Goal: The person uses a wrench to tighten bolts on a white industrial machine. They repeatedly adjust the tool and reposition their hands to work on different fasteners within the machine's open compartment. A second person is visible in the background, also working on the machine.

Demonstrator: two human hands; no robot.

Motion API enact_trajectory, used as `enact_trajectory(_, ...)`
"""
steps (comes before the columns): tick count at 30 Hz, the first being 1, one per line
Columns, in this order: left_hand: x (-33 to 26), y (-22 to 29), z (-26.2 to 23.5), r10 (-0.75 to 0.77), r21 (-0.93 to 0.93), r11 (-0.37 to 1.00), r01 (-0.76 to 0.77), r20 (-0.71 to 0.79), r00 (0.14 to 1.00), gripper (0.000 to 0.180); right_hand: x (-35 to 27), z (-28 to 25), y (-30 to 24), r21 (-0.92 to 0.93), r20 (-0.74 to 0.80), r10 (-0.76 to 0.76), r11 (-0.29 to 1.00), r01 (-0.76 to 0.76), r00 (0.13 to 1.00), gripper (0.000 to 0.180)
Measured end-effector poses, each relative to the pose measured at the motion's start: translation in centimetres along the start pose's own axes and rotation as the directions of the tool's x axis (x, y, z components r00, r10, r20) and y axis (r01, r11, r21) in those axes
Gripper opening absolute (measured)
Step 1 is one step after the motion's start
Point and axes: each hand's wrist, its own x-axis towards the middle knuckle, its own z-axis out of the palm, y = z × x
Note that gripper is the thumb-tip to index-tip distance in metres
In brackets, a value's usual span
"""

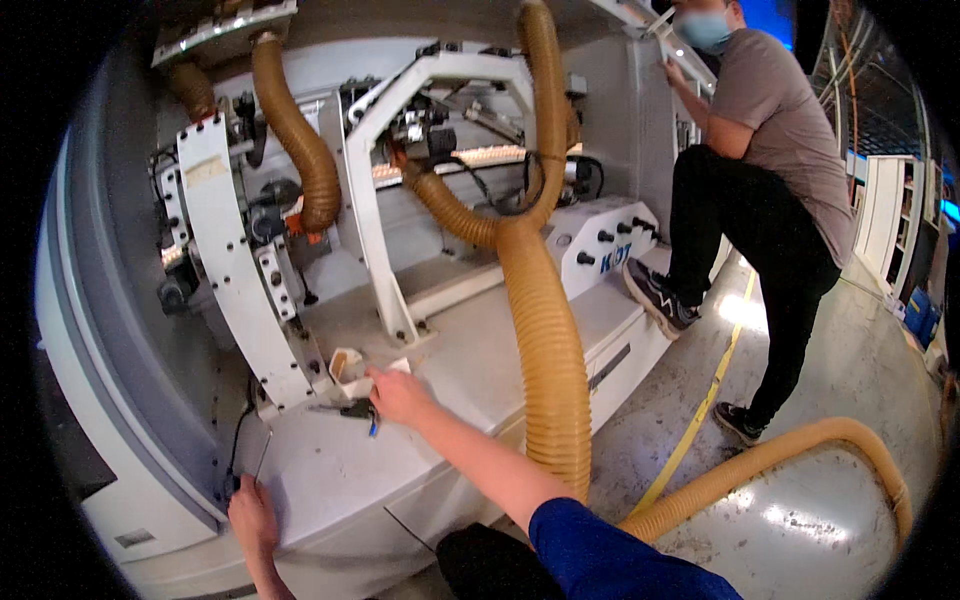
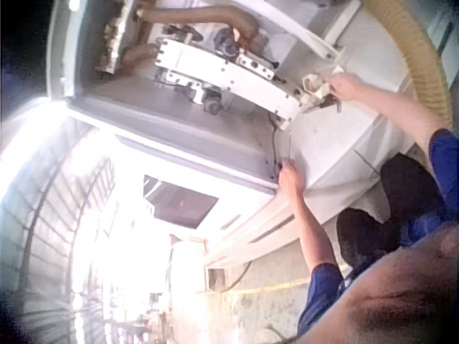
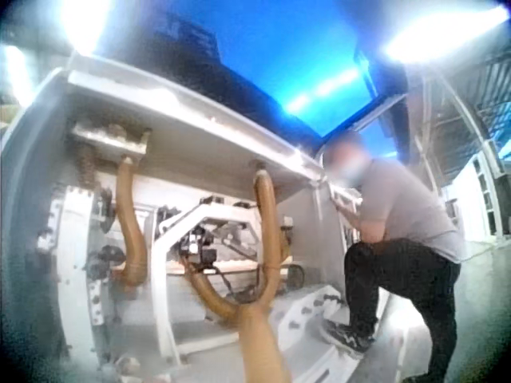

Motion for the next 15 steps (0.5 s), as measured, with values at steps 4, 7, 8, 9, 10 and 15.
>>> enact_trajectory(4,0.0,-1.7,-3.4,0.005,0.005,1.000,-0.005,0.024,1.000,0.019,1.2,1.2,-3.2,0.035,0.060,0.064,0.997,-0.066,0.996,0.035)
enact_trajectory(7,-0.6,-1.3,-1.8,-0.027,-0.037,0.999,0.028,0.032,0.999,0.023,2.0,2.8,-0.7,0.070,0.109,0.049,0.996,-0.056,0.993,0.035)
enact_trajectory(8,-0.3,-0.3,-0.9,-0.016,-0.058,0.998,0.024,0.137,0.990,0.026,1.5,2.1,0.6,0.093,0.092,0.042,0.994,-0.050,0.995,0.034)
enact_trajectory(9,0.2,0.4,-1.2,-0.045,-0.011,0.999,0.048,0.206,0.978,0.027,0.7,0.8,1.4,0.134,0.069,0.035,0.990,-0.044,0.997,0.033)
enact_trajectory(10,0.0,0.8,-1.9,-0.089,0.021,0.996,0.087,0.233,0.968,0.026,0.5,0.6,1.5,0.100,-0.032,-0.036,0.994,0.039,0.999,0.031)
enact_trajectory(15,-2.0,1.0,-3.4,0.005,-0.095,0.995,0.000,0.046,0.999,0.023,-1.6,-1.3,-0.6,0.022,-0.022,0.029,0.999,-0.029,0.999,0.027)
